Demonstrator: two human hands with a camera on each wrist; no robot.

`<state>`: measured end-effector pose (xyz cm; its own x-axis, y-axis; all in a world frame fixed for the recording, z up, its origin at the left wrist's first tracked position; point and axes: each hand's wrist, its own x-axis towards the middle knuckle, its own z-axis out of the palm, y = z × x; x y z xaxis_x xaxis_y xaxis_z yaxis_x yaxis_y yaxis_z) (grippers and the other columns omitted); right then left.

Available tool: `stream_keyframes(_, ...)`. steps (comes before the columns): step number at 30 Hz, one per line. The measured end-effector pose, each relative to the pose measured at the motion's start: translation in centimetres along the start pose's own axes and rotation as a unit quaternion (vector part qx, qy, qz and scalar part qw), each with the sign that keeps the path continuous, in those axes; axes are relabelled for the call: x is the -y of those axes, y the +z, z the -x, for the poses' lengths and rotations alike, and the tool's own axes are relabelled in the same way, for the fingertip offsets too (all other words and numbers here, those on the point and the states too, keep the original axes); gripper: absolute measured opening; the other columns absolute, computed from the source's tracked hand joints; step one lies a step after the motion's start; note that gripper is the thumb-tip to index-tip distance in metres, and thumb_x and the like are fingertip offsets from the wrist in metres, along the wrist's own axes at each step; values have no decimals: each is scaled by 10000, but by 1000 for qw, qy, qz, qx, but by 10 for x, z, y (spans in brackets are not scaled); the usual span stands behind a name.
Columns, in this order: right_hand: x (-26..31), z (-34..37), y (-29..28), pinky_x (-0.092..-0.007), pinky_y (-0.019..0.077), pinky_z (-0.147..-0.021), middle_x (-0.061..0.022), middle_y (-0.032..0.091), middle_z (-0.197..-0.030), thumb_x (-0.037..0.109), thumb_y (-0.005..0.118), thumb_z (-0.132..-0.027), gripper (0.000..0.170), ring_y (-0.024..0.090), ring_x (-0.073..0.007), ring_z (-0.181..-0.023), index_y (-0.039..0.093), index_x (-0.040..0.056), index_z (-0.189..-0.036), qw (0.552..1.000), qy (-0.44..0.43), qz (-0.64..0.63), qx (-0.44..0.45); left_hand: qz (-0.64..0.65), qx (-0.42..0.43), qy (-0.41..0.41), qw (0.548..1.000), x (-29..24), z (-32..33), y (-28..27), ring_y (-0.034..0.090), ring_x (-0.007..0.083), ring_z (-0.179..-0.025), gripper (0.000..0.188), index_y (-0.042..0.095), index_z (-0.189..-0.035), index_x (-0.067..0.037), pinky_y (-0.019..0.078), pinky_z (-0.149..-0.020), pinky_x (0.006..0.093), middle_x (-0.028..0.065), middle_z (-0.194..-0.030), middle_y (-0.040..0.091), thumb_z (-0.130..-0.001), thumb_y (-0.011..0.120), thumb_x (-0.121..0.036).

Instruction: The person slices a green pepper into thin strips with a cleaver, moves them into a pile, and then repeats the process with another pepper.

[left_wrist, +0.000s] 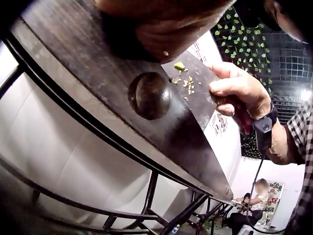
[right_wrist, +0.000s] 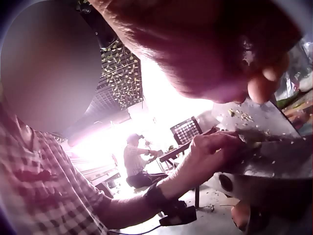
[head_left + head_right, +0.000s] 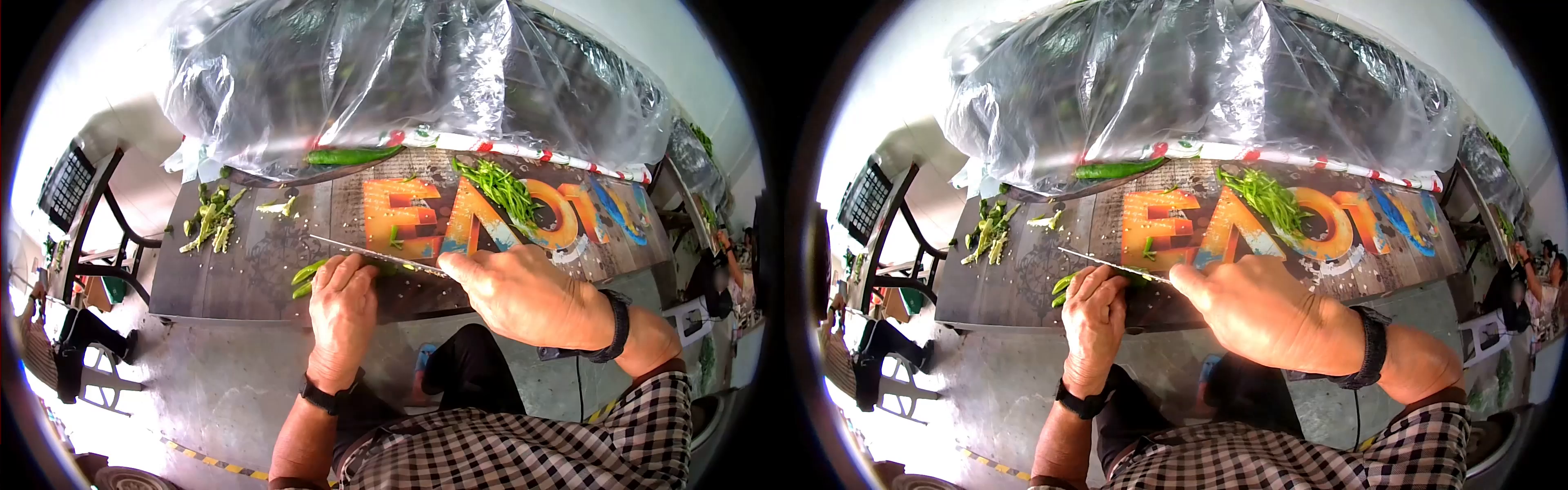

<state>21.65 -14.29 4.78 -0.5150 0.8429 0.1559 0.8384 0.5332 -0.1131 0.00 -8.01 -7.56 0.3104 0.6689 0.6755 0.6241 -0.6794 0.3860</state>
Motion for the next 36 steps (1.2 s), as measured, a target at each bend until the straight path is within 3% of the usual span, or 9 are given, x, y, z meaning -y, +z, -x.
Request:
stream_keyframes(4,1,-16,12,-457,495,-515,-171,632,-661,32,567,-827,143,649,-360,-581,528,-7,-959,999,4,-42,28,7,-3,-3,1000,-1,-1,1,594,304,-1039,243,696,-934,-36,481,-924,411,92,-1052,655,-699,668,21)
stream_keyframes(11,-5,-35,28,-472,472,-517,-200,604,-618,11,559,-829,124,631,-377,-569,529,-24,-945,993,-32,-102,-44,18,-3,-6,1000,-3,-3,-2,596,306,-1028,236,688,-935,-35,481,-914,403,87,-1041,656,-707,675,27)
stream_keyframes(13,-10,-19,18,-475,462,-512,-204,592,-601,8,560,-827,130,621,-377,-552,527,-29,-947,996,-8,-86,0,25,-10,-7,1000,-3,-3,0,594,309,-1004,221,679,-928,-33,482,-890,405,86,-1032,649,-716,676,28)
stream_keyframes(17,-20,11,9,-384,457,-489,-130,591,-666,48,633,-819,246,614,-283,-550,509,8,-1027,998,19,-27,58,27,18,-6,999,-4,-7,-8,587,312,-948,196,663,-915,-25,483,-829,415,85,-1006,634,-727,681,27)
stream_keyframes(22,-21,19,7,-419,445,-502,-127,557,-578,58,622,-835,233,597,-314,-539,506,-9,-1026,998,12,-52,-16,-80,20,63,995,-9,-24,-17,587,275,-946,94,671,-850,-107,412,-887,408,40,-996,635,-767,691,-66)
stream_keyframes(25,-21,20,6,-429,445,-507,-136,565,-590,59,621,-834,241,599,-328,-550,509,-10,-1036,998,13,-55,-37,-19,70,-2,997,0,-18,-11,592,269,-957,70,664,-844,-97,421,-875,408,42,-987,640,-782,685,-74)
stream_keyframes(30,-19,13,8,-411,451,-508,-130,585,-607,67,628,-829,297,622,-306,-567,520,-14,-1093,995,6,-84,-49,10,21,2,1000,1,-13,-6,602,280,-942,99,663,-857,-75,452,-865,413,52,-968,643,-771,687,-31)
stream_keyframes(33,-14,11,12,-468,470,-516,-199,593,-599,27,572,-833,70,613,-381,-554,554,-1,-895,989,-1,-127,-76,31,9,-3,999,1,-11,-6,603,295,-944,126,669,-872,-57,480,-854,417,63,-974,644,-759,693,-7)
stream_keyframes(36,-16,11,14,-464,484,-519,-193,602,-605,31,577,-831,73,621,-377,-556,554,0,-893,992,-3,-108,-69,29,8,2,1000,0,-9,-8,602,307,-956,132,674,-879,-45,497,-842,414,76,-982,645,-757,700,-5)
